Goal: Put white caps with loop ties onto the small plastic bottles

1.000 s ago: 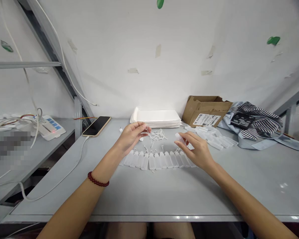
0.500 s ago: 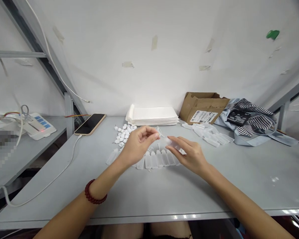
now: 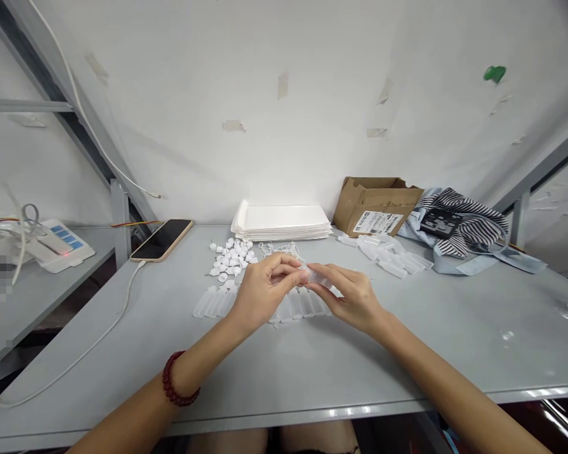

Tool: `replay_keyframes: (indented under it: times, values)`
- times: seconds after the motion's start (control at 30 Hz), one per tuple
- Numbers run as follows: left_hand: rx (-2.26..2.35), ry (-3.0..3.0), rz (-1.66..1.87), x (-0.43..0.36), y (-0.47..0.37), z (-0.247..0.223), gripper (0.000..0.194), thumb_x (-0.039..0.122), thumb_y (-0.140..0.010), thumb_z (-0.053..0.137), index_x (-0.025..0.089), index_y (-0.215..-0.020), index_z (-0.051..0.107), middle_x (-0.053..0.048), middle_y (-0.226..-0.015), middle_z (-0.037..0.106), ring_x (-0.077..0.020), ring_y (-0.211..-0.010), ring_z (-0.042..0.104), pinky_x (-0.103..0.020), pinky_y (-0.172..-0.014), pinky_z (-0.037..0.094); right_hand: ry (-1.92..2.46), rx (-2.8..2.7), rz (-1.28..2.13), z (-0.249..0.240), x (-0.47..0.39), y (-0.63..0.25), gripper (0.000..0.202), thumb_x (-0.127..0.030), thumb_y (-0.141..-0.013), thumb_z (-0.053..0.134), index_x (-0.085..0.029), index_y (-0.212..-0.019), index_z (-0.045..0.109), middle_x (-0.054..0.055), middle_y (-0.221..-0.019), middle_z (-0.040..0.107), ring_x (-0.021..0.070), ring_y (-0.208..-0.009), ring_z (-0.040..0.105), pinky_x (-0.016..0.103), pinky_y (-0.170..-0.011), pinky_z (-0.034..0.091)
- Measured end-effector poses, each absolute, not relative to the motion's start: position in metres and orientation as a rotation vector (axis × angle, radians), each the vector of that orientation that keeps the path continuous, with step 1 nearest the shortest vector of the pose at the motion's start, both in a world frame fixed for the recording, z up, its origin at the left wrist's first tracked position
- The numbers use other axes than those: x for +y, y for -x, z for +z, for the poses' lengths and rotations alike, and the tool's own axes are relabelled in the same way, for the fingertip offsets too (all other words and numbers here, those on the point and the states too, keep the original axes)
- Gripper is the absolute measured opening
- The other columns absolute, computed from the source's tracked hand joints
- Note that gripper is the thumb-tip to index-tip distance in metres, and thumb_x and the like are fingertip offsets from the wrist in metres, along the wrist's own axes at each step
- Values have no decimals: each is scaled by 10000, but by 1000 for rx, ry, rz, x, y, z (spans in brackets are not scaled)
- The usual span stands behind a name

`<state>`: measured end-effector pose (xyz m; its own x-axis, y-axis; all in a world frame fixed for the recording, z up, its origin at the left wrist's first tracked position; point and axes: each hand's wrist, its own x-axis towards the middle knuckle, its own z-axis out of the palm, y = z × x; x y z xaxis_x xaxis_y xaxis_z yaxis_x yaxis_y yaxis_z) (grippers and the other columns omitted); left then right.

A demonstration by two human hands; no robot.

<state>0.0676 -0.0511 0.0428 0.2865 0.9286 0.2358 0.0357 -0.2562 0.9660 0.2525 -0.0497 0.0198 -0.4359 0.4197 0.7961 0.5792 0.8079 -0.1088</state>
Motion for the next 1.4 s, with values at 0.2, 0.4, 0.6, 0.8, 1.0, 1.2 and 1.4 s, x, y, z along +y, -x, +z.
replay_keyframes:
  times: [0.2,0.4,0.6,0.8,1.0,1.2,1.4]
  values:
    - [900,-1568,1119,-51,-69,42,116,276,-791,678,162,-795,662,2,-689,680,-129,-691,656,-222,-668,533,695,-2123,-331,18,-50,-249,270,-144,-887,559,-167,-1150,501,60,-752,707,144,-616,651,228,-520,506]
    - [923,-1567,1147,-50,-69,42,96,261,-754,710,167,-766,693,6,-689,672,-116,-643,630,-218,-629,524,700,-2125,-408,21,-51,-248,238,-126,-896,533,-178,-1127,513,66,-832,725,150,-684,678,231,-571,535]
    - [1004,-1552,1164,-51,-70,43,100,255,-728,730,173,-778,704,24,-583,652,-106,-570,596,-213,-587,503,709,-2123,-335,23,-54,-248,247,-120,-882,563,-161,-1120,513,70,-815,721,156,-699,679,239,-603,537]
    - [1028,-1586,1158,-52,-71,43,60,234,-718,724,188,-754,715,25,-591,658,-109,-571,598,-208,-568,483,745,-2169,-363,22,-55,-248,258,-159,-922,507,-174,-1179,491,49,-814,718,141,-677,666,223,-544,495]
    - [1038,-1588,1101,-50,-73,39,79,203,-720,671,181,-786,709,24,-603,642,-118,-575,599,-227,-592,497,796,-2270,-472,18,-53,-250,319,-95,-916,440,-152,-1227,482,51,-797,701,147,-656,643,227,-490,455]
    - [1056,-1634,1046,-49,-74,35,105,169,-714,597,179,-751,695,33,-558,595,-111,-536,560,-220,-552,472,769,-2274,-385,15,-53,-250,438,-19,-870,405,-170,-1279,447,62,-861,695,151,-711,645,229,-559,500]
    - [1083,-1684,1000,-51,-75,37,189,294,-715,671,165,-590,615,15,-555,590,-117,-517,536,-224,-517,436,739,-2205,-240,13,-53,-248,384,-76,-901,414,-189,-1265,459,69,-843,676,141,-666,637,222,-537,493]
